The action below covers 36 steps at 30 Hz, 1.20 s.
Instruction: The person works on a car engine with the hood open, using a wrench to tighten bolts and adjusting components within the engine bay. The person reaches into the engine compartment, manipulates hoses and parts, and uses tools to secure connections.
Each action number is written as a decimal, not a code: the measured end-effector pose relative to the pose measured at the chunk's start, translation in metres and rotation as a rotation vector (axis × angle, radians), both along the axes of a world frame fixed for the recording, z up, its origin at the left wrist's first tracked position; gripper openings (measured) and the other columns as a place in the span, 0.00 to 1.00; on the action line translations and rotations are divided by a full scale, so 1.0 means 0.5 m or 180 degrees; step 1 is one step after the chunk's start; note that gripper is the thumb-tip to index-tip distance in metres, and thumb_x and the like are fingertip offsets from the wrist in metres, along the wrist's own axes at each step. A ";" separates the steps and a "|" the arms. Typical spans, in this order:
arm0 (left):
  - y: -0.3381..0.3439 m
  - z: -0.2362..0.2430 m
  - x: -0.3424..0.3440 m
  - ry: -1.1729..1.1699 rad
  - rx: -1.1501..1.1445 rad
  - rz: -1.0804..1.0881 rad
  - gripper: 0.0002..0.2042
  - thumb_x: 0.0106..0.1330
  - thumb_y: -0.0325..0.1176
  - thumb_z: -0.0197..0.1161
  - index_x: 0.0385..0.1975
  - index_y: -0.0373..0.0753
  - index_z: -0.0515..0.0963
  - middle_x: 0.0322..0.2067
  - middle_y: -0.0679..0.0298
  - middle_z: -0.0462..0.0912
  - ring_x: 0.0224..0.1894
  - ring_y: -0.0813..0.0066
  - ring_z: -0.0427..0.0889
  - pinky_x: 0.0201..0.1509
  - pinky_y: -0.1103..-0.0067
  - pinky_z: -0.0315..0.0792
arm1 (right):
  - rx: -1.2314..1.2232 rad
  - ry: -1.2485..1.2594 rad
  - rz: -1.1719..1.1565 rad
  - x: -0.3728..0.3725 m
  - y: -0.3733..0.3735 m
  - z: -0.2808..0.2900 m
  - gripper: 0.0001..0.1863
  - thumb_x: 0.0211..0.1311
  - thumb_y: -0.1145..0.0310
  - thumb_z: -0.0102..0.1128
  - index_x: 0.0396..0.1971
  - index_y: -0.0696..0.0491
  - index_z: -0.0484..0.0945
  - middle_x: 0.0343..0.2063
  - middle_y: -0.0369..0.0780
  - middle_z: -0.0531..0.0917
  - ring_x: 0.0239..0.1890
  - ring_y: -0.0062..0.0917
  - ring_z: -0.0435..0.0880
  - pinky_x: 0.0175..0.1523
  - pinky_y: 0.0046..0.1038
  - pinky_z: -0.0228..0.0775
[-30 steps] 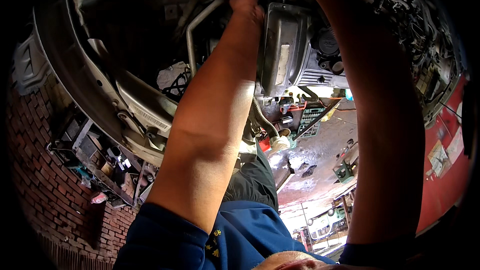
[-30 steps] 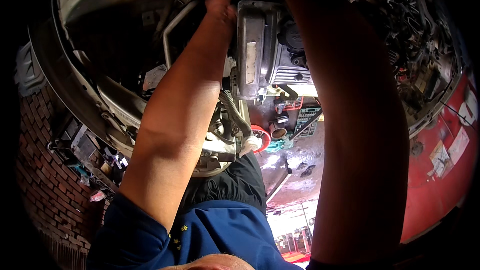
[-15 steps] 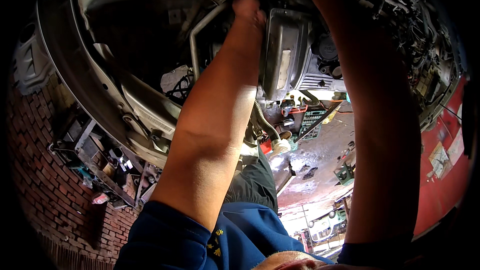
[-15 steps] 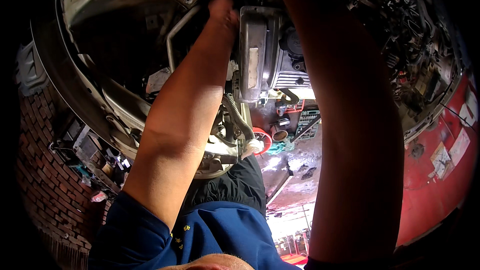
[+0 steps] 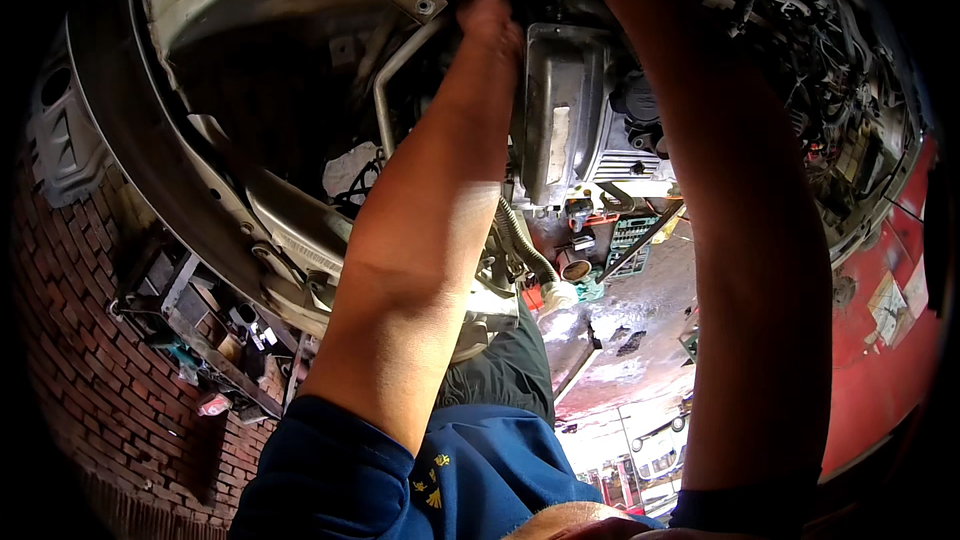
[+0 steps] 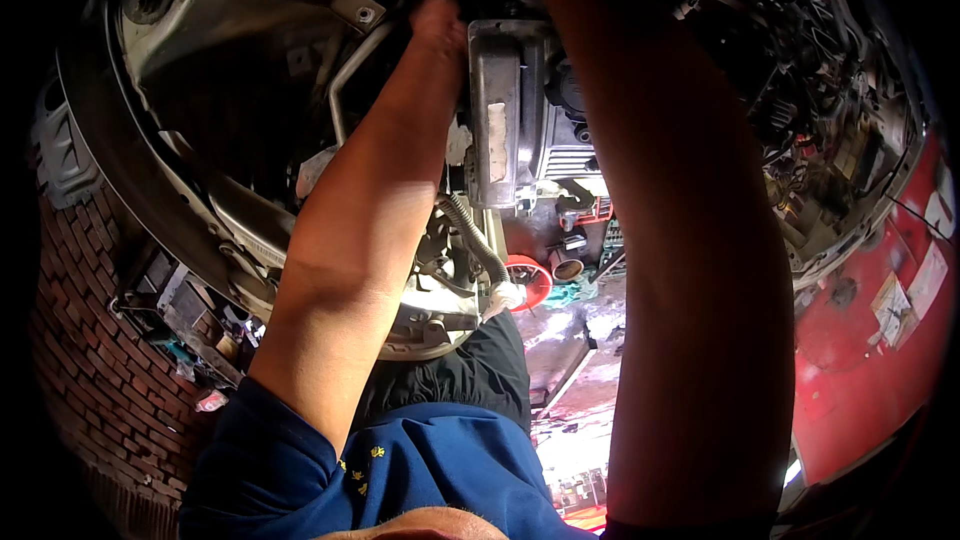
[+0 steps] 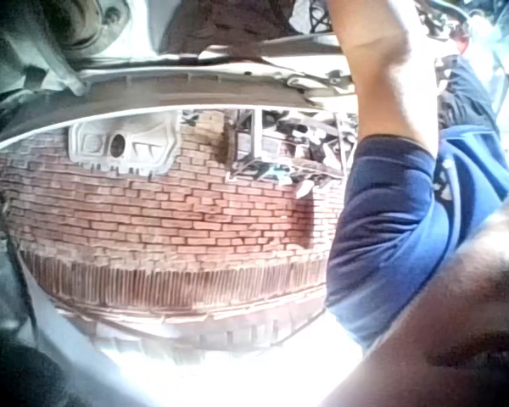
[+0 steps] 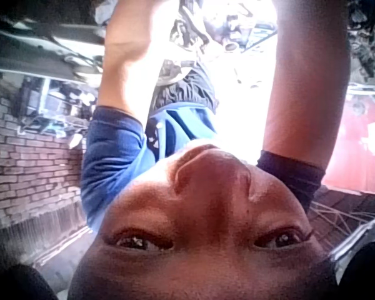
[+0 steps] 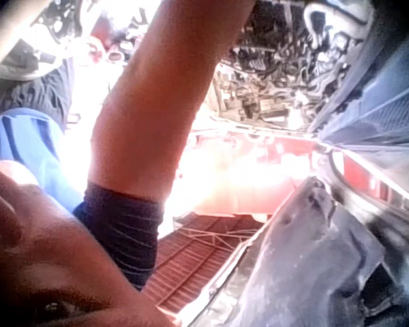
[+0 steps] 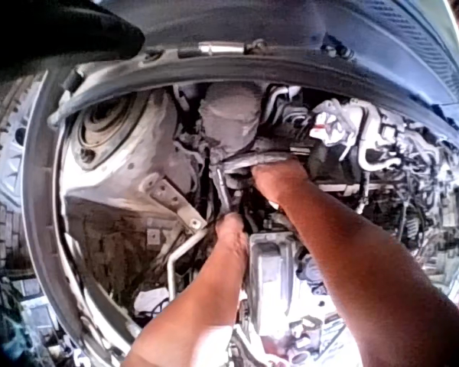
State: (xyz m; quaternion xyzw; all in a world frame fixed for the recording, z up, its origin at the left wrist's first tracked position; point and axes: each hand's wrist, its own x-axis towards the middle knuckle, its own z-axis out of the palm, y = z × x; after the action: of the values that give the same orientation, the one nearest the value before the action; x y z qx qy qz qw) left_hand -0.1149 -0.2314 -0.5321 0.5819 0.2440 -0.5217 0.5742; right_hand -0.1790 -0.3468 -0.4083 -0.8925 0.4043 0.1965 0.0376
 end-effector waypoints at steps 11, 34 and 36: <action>-0.010 -0.023 0.007 -0.0235 -0.0672 0.0094 0.32 0.62 0.46 0.80 0.60 0.32 0.77 0.44 0.56 0.87 0.35 0.67 0.87 0.33 0.71 0.83 | -0.0551 -0.0588 0.0011 -0.005 -0.013 -0.049 0.21 0.69 0.65 0.49 0.55 0.54 0.85 0.60 0.49 0.84 0.62 0.43 0.84 0.68 0.44 0.75; 0.014 -0.026 0.022 0.0252 -0.0565 -0.0476 0.33 0.70 0.55 0.70 0.66 0.36 0.75 0.55 0.54 0.86 0.51 0.56 0.87 0.54 0.66 0.83 | -0.0470 -0.0513 -0.0109 0.010 0.006 -0.019 0.19 0.68 0.66 0.51 0.50 0.55 0.87 0.55 0.47 0.87 0.57 0.43 0.87 0.62 0.47 0.79; 0.009 -0.037 0.019 0.0060 -0.0651 -0.0387 0.32 0.71 0.55 0.69 0.65 0.36 0.76 0.54 0.55 0.87 0.49 0.57 0.88 0.54 0.67 0.84 | -0.0391 -0.0281 -0.0029 0.012 0.004 -0.015 0.19 0.67 0.66 0.51 0.50 0.55 0.87 0.55 0.47 0.87 0.57 0.43 0.87 0.63 0.47 0.78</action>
State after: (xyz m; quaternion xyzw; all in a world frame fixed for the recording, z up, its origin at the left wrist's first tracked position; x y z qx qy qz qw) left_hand -0.1053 -0.2270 -0.5504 0.5291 0.1592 -0.5832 0.5955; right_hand -0.1729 -0.3450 -0.4159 -0.8991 0.4175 0.1316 0.0015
